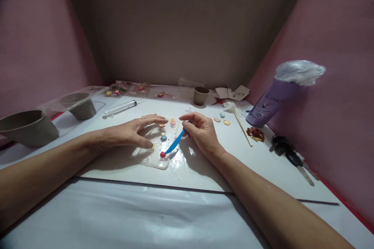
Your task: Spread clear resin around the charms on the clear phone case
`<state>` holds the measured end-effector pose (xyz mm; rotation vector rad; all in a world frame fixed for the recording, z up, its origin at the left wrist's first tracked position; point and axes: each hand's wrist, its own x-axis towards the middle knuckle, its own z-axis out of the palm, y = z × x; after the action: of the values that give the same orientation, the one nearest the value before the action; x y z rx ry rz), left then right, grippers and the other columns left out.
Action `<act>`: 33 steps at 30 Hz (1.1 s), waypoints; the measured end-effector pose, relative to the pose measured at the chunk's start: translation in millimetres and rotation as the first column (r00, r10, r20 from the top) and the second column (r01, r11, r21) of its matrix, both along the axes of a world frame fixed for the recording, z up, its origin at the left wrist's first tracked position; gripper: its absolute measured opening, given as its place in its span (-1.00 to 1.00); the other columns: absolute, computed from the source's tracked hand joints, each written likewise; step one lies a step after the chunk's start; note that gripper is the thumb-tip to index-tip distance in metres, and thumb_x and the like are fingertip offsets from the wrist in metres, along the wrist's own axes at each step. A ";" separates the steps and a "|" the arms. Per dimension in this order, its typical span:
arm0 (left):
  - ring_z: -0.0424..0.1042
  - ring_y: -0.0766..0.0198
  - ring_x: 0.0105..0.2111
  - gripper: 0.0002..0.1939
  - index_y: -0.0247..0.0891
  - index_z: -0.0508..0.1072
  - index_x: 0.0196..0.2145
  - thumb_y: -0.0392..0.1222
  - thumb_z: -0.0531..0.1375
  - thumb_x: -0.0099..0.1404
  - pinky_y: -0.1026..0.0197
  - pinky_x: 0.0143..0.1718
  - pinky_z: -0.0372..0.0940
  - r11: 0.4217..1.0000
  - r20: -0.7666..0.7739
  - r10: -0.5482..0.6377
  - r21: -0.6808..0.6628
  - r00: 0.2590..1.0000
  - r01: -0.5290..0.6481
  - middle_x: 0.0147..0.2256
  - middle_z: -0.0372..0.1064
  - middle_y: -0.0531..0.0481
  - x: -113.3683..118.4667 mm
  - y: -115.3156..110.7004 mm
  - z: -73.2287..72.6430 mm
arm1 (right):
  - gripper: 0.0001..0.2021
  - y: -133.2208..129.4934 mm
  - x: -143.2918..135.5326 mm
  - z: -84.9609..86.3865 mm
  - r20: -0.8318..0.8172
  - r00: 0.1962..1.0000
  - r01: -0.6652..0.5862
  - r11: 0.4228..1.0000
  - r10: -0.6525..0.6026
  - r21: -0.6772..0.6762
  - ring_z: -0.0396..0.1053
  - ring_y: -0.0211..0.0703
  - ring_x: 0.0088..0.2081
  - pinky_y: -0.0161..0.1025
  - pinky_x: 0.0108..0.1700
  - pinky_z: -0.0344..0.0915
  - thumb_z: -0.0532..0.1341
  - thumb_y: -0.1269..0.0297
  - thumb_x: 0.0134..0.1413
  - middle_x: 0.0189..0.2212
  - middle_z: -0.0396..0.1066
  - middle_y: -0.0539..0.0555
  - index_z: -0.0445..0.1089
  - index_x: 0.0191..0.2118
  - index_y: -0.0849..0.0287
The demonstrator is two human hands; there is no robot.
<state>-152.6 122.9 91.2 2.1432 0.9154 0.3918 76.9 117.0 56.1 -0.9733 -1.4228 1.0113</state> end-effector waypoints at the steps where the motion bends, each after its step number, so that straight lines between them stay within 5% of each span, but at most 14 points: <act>1: -0.07 0.05 0.25 -0.28 -0.17 0.21 0.19 -0.14 0.24 0.05 0.04 0.25 -0.13 1.000 0.014 0.000 -0.010 1.000 0.000 0.22 0.04 -0.02 0.1 -0.7 0.1 | -0.85 0.1 0.2 0.0 -0.002 1.000 0.006 1.000 -0.006 0.000 0.16 -0.40 -0.64 -0.38 -0.60 0.12 0.27 0.29 -0.13 -0.65 0.30 -0.09 0.45 -0.35 0.21; 33: -0.17 0.01 0.28 -0.24 -0.21 0.23 0.18 -0.08 0.25 -0.01 0.00 0.26 -0.21 0.994 -0.006 0.102 -0.036 0.995 -0.102 0.27 -0.06 -0.04 3.9 -3.0 0.8 | -0.88 0.0 1.3 -2.2 -0.007 0.999 -0.049 0.999 0.049 0.008 0.17 -0.42 -0.63 -0.39 -0.59 0.12 0.27 0.31 -0.09 -0.64 0.31 -0.09 0.46 -0.36 0.20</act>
<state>-148.6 119.9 92.0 2.0712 1.0296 0.4179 78.2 117.1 53.9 -0.9317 -1.4500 1.0432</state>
